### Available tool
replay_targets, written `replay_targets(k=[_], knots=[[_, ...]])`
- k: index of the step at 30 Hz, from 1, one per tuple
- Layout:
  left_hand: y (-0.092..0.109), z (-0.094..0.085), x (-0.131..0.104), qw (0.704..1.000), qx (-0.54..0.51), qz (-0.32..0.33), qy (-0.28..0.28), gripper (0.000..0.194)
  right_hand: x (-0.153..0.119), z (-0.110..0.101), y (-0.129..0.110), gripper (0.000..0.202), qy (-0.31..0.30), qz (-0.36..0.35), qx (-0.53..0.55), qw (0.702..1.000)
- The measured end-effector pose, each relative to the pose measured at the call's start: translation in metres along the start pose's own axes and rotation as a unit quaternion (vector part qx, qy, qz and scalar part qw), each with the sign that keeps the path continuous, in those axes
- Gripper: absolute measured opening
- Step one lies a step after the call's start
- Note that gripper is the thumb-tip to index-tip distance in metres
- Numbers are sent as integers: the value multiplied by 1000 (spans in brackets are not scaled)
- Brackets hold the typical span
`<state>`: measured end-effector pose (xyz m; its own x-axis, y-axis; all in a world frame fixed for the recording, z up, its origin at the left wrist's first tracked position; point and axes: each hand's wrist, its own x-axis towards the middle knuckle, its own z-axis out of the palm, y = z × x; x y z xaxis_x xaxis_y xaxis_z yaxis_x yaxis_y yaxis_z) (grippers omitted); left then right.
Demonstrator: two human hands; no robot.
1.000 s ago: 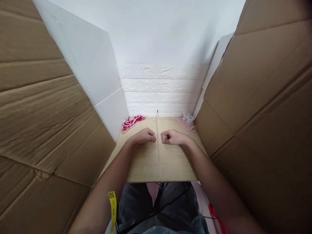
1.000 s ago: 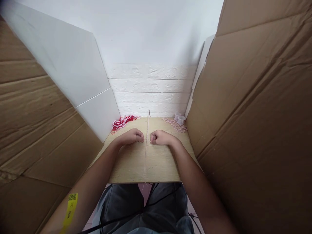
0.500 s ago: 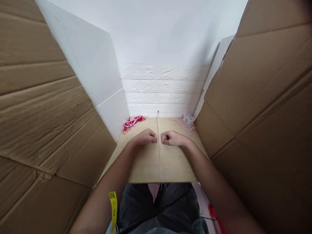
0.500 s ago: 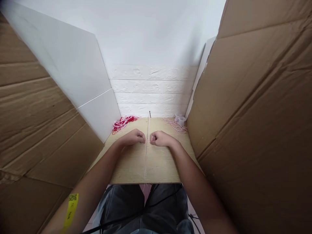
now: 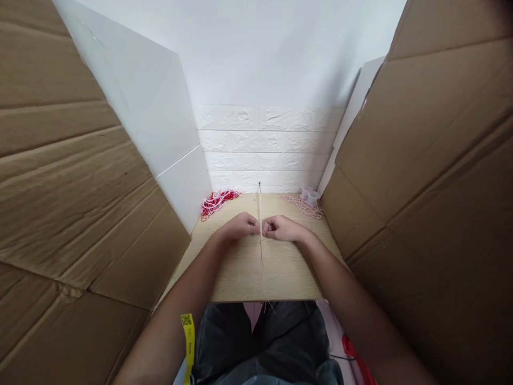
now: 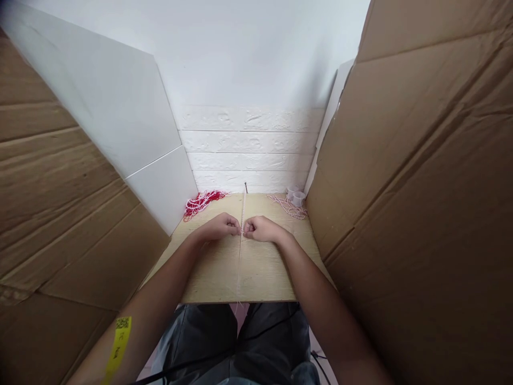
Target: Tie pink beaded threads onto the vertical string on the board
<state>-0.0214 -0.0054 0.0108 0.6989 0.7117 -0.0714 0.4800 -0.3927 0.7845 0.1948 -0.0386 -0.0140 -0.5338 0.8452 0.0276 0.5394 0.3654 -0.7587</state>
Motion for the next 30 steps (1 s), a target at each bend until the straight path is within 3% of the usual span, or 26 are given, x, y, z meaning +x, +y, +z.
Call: replay_targets(k=[6, 21, 30], knots=[[5, 0, -3, 1000, -7, -18, 1, 17, -1, -2, -3, 7, -1, -1, -19, 1000], [7, -1, -4, 999, 4, -41, 34, 13, 1, -1, -9, 22, 20, 30, -57, 998], [5, -1, -4, 998, 32, -20, 40, 14, 1, -1, -9, 24, 23, 31, -63, 997]])
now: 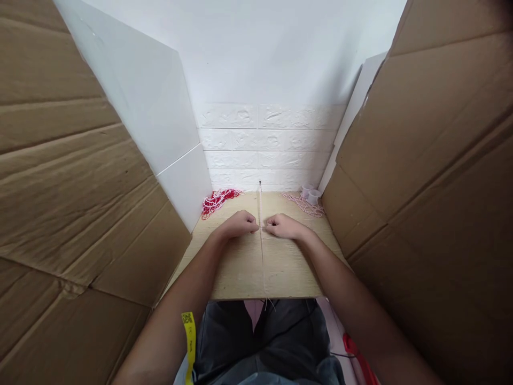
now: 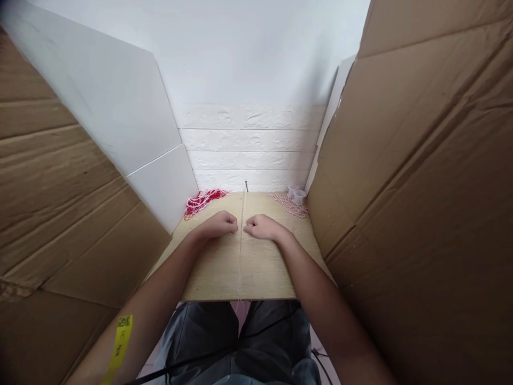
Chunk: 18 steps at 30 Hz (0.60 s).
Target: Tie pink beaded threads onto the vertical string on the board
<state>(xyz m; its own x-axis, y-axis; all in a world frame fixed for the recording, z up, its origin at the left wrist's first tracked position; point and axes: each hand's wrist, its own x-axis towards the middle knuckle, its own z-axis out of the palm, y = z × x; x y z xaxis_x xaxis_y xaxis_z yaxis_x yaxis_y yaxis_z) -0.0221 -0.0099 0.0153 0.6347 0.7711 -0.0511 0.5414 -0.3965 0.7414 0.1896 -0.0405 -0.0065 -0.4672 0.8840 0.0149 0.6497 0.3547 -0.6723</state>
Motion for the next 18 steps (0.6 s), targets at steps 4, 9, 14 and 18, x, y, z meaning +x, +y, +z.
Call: replay_targets(k=[4, 9, 14, 18], knots=[[1, 0, 0, 1000, 8, -5, 2, 15, 1, 0, 0, 23, 2, -10, -3, 1000], [1, 1, 0, 1000, 15, -4, 8, 15, 2, 1, 1, 23, 7, -11, 1, 1000], [-1, 1, 0, 1000, 17, -2, 12, 11, -1, -1, 1, 19, 25, -8, 8, 1000], [-1, 0, 0, 1000, 7, -15, -6, 11, -3, -5, 0, 6, 82, 2, 35, 996]])
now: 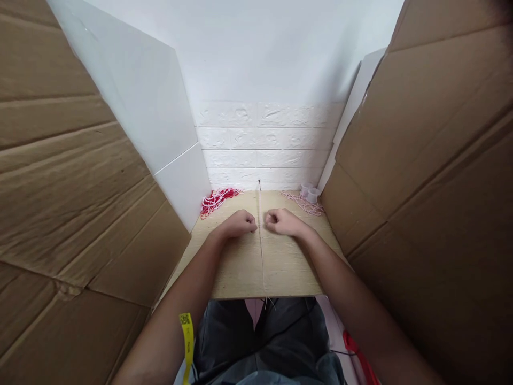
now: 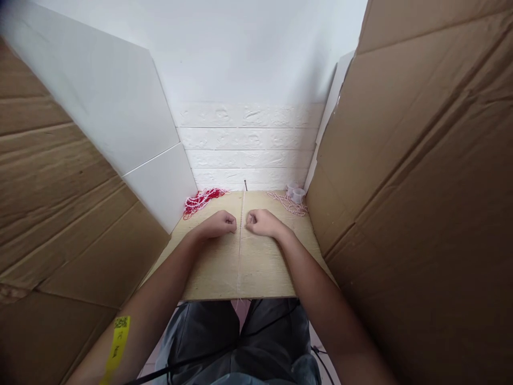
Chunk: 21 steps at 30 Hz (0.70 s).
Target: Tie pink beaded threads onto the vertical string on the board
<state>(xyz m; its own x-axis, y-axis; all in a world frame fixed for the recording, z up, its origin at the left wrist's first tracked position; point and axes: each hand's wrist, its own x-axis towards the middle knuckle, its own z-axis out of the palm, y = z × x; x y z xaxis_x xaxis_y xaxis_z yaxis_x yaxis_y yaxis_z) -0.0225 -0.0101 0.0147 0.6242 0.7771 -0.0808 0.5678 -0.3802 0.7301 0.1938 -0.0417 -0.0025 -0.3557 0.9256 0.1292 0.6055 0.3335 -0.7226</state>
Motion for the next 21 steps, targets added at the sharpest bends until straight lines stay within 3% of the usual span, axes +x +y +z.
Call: replay_targets(k=[4, 9, 11, 14, 18, 21], knots=[[-1, 0, 1, 1000, -7, -2, -2, 11, 2, -2, -3, 14, 78, 7, 52, 996], [-5, 1, 3, 1000, -16, -4, 9, 16, 1, 3, -5, 19, -18, 90, 144, 985], [-5, 1, 3, 1000, -19, -7, 14, 20, 1, 6, -3, 22, -27, 100, 152, 983], [-2, 0, 2, 999, -19, -7, 31, 19, 4, 7, 3, 25, -4, 82, 127, 989], [-3, -1, 2, 999, -23, 0, 39, 19, 6, 4, 5, 29, 79, 14, 50, 995], [-6, 0, 4, 999, -15, 11, 29, 22, 5, 1, -1, 35, 106, 3, 76, 991]])
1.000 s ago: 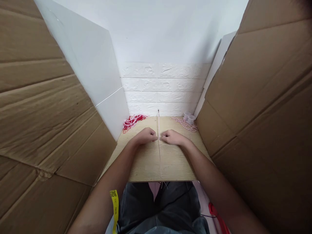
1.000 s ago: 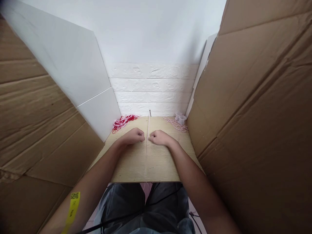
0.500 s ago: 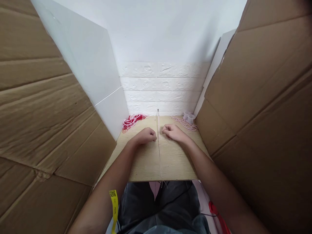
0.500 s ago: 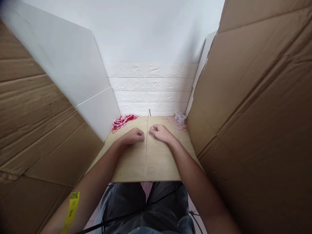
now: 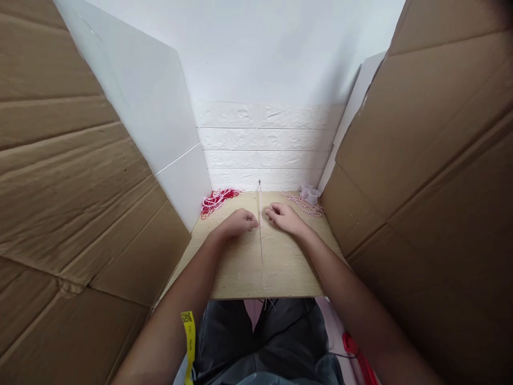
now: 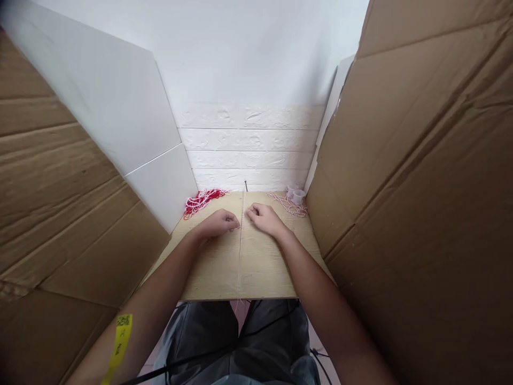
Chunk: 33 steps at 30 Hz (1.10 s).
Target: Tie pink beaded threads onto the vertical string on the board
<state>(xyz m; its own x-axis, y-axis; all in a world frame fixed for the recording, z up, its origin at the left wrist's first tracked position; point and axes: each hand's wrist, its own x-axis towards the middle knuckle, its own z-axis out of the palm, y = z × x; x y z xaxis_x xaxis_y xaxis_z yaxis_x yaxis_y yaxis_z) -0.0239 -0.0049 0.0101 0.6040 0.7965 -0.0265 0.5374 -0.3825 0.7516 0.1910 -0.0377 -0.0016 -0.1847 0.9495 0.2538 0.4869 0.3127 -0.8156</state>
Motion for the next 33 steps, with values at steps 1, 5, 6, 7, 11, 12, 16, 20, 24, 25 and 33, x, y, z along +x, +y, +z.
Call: replay_targets(k=[1, 5, 6, 7, 11, 12, 16, 20, 24, 25, 33], knots=[[-1, 0, 0, 1000, 2, 3, -3, 22, -1, -1, -3, 38, -19, 21, 30, 999], [-1, 2, 1, 1000, 5, 11, -2, 26, -6, -2, -8, 55, -197, 145, 100, 964], [-2, 2, 0, 1000, 8, 10, 2, 27, -7, -2, -7, 58, -225, 159, 91, 957], [-2, 2, 0, 1000, 11, 9, 6, 28, -7, -2, -6, 59, -233, 161, 77, 956], [-5, 3, 1, 1000, 14, 13, 1, 28, -4, -2, 2, 51, -117, 73, -16, 990], [-6, 3, 1, 1000, 14, 14, -1, 27, -2, -3, 3, 48, -77, 42, -45, 995], [-9, 4, 3, 1000, 7, 20, 4, 23, 3, -6, 8, 37, 34, -39, -107, 993], [-9, 4, 4, 999, -14, 27, 9, 22, 5, -6, 7, 28, 63, -43, -94, 993], [-4, 5, 3, 998, -47, 47, 7, 26, 2, -5, 2, 30, 22, -29, -74, 997], [-2, 5, 2, 997, -55, 53, 0, 28, 1, -4, 1, 33, 6, -27, -71, 997], [19, 9, 1, 987, -133, 84, 29, 42, -6, -3, -10, 41, -43, -30, 24, 998]])
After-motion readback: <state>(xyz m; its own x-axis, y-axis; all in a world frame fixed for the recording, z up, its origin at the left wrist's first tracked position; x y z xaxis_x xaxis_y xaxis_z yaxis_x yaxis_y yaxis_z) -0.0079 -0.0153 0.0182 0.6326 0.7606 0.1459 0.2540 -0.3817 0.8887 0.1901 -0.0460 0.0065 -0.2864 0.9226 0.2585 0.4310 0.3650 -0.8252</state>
